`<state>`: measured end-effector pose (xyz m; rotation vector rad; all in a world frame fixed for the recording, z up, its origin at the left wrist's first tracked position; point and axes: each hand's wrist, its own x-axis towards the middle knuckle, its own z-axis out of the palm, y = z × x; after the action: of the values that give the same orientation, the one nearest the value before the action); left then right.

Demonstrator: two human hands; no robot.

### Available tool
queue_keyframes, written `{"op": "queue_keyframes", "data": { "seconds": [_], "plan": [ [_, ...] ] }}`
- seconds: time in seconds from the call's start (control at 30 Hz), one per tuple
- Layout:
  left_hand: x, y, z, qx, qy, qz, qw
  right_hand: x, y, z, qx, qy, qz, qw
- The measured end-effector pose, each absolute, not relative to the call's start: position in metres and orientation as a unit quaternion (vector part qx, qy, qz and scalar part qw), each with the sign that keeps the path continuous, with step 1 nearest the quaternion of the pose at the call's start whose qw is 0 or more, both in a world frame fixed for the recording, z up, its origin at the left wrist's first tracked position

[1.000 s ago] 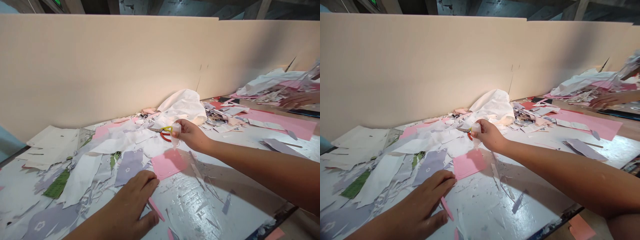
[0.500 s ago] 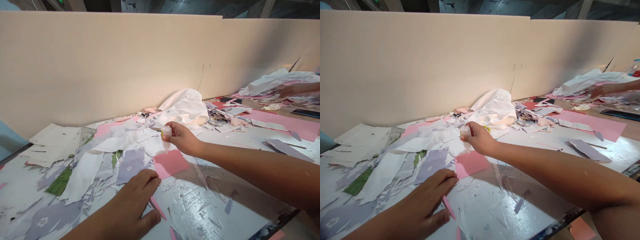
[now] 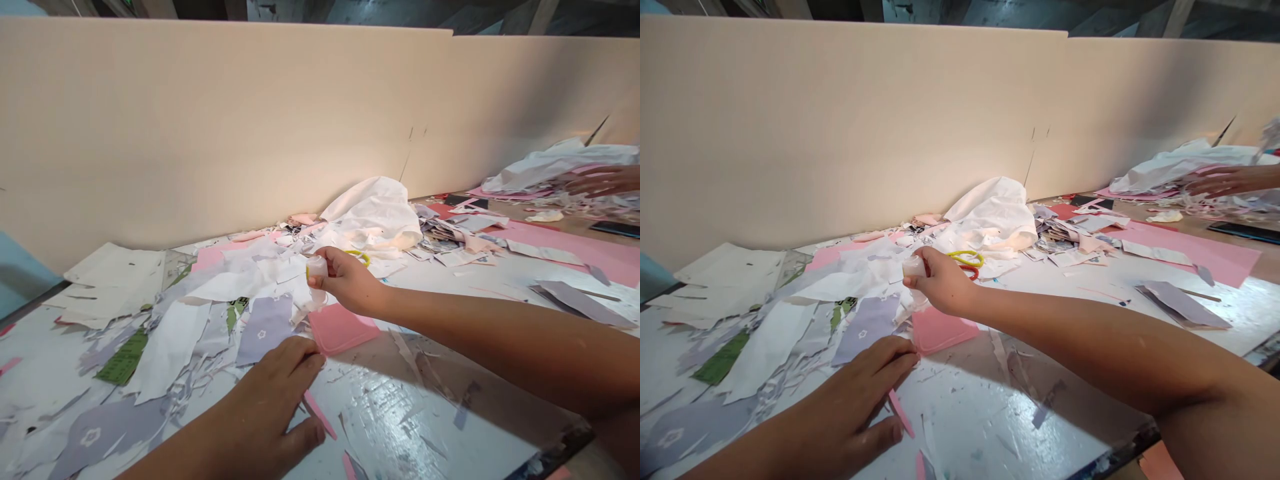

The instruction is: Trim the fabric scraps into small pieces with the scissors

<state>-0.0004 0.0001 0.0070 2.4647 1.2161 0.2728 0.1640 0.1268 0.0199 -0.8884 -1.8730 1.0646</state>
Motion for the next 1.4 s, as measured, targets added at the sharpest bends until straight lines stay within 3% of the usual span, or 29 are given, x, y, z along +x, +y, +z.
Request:
{"op": "queue_keyframes", "data": {
  "seconds": [0.47,0.8,1.4],
  "plan": [
    [-0.002,0.001,0.006,0.881,0.425,0.1,0.181,0.161,0.126,0.02,-0.341,-0.727,0.434,0.409],
    [0.002,-0.001,0.016,0.873,0.432,0.093,0.207,0.179,0.132,0.042,-0.284,-0.53,0.579,0.551],
    [0.001,-0.001,0.012,0.868,0.452,0.045,0.2,0.182,0.134,-0.006,-0.362,-0.608,0.519,0.478]
  ]
}}
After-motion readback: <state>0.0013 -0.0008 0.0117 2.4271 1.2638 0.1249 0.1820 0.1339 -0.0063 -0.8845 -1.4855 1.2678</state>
